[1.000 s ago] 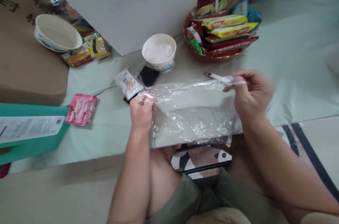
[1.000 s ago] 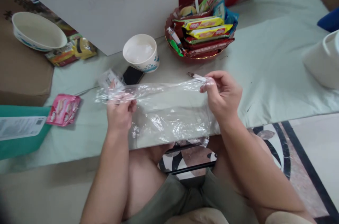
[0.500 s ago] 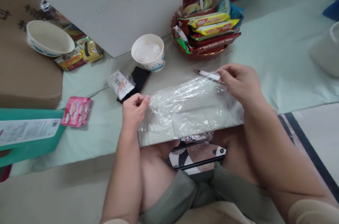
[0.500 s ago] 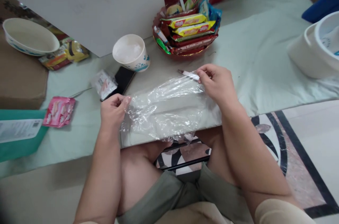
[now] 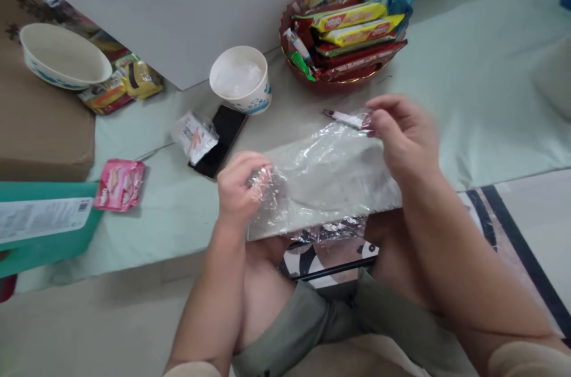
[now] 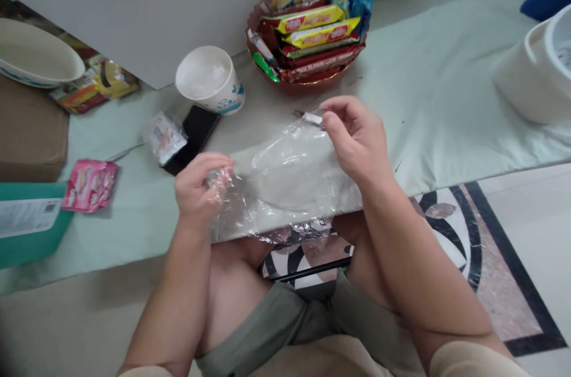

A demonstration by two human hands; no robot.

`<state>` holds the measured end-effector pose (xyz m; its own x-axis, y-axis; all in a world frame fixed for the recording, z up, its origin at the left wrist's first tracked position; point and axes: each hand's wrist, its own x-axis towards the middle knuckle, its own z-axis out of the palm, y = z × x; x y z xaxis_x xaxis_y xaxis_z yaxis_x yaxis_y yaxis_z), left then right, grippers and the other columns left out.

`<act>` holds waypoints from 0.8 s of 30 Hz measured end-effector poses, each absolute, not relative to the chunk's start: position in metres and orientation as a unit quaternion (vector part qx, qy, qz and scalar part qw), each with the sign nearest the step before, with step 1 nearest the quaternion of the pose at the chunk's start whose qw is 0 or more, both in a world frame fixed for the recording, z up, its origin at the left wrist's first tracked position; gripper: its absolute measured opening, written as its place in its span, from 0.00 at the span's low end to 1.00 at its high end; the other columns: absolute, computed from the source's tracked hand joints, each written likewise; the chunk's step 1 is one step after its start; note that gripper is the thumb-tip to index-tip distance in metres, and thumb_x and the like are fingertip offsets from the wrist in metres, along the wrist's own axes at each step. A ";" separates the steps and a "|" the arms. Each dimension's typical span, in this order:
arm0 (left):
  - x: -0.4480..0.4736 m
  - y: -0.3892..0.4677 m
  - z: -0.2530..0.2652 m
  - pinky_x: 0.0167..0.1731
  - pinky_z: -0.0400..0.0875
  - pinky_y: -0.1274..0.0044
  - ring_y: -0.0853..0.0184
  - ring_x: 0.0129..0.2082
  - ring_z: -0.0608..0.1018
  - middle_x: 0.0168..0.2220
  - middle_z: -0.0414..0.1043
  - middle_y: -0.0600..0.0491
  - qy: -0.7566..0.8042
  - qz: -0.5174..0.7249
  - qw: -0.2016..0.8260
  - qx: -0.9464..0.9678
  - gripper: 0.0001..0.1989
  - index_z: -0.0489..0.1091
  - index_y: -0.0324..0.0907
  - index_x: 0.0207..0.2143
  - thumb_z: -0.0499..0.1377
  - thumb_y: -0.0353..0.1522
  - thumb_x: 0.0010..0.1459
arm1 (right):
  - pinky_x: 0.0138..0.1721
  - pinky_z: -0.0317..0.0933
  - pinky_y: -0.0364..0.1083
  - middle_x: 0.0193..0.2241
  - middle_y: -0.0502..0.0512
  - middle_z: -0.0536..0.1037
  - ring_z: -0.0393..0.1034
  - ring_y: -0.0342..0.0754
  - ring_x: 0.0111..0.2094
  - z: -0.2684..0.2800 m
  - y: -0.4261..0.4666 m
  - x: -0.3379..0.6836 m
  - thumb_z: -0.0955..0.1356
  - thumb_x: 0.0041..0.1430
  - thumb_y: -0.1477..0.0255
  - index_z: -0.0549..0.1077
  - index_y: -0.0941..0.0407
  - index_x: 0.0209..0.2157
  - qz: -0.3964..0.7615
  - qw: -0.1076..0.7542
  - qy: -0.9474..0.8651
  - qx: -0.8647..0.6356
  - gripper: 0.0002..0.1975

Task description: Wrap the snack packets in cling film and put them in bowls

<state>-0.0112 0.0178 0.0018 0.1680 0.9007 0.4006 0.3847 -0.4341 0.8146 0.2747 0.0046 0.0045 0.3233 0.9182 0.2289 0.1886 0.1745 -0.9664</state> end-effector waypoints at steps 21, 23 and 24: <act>-0.041 0.033 -0.010 0.37 0.76 0.77 0.67 0.34 0.82 0.33 0.83 0.50 0.518 0.447 0.456 0.569 0.02 0.82 0.43 0.29 0.69 0.29 0.49 | 0.24 0.68 0.41 0.37 0.49 0.81 0.74 0.38 0.23 -0.006 0.002 0.239 0.68 0.55 0.77 0.67 0.54 0.27 0.322 0.604 -0.436 -0.584 0.06; -0.038 0.034 -0.008 0.32 0.75 0.77 0.69 0.28 0.80 0.32 0.82 0.51 0.498 0.501 0.459 0.539 0.01 0.81 0.43 0.26 0.69 0.31 0.49 | 0.22 0.64 0.40 0.40 0.50 0.80 0.74 0.37 0.23 -0.009 0.004 0.239 0.67 0.53 0.80 0.64 0.55 0.24 0.320 0.620 -0.413 -0.585 0.09; -0.036 0.034 -0.006 0.30 0.75 0.77 0.70 0.26 0.79 0.31 0.81 0.52 0.490 0.526 0.464 0.517 0.03 0.80 0.43 0.24 0.70 0.32 0.48 | 0.21 0.63 0.40 0.40 0.50 0.80 0.74 0.37 0.23 -0.011 0.005 0.239 0.67 0.53 0.80 0.63 0.56 0.24 0.324 0.628 -0.403 -0.581 0.10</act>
<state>-0.0360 0.0341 -0.0056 -0.0342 0.9954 0.0895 0.0185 -0.0889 0.9959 0.2395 0.0052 -0.0110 0.4647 0.8759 0.1298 0.0612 0.1144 -0.9915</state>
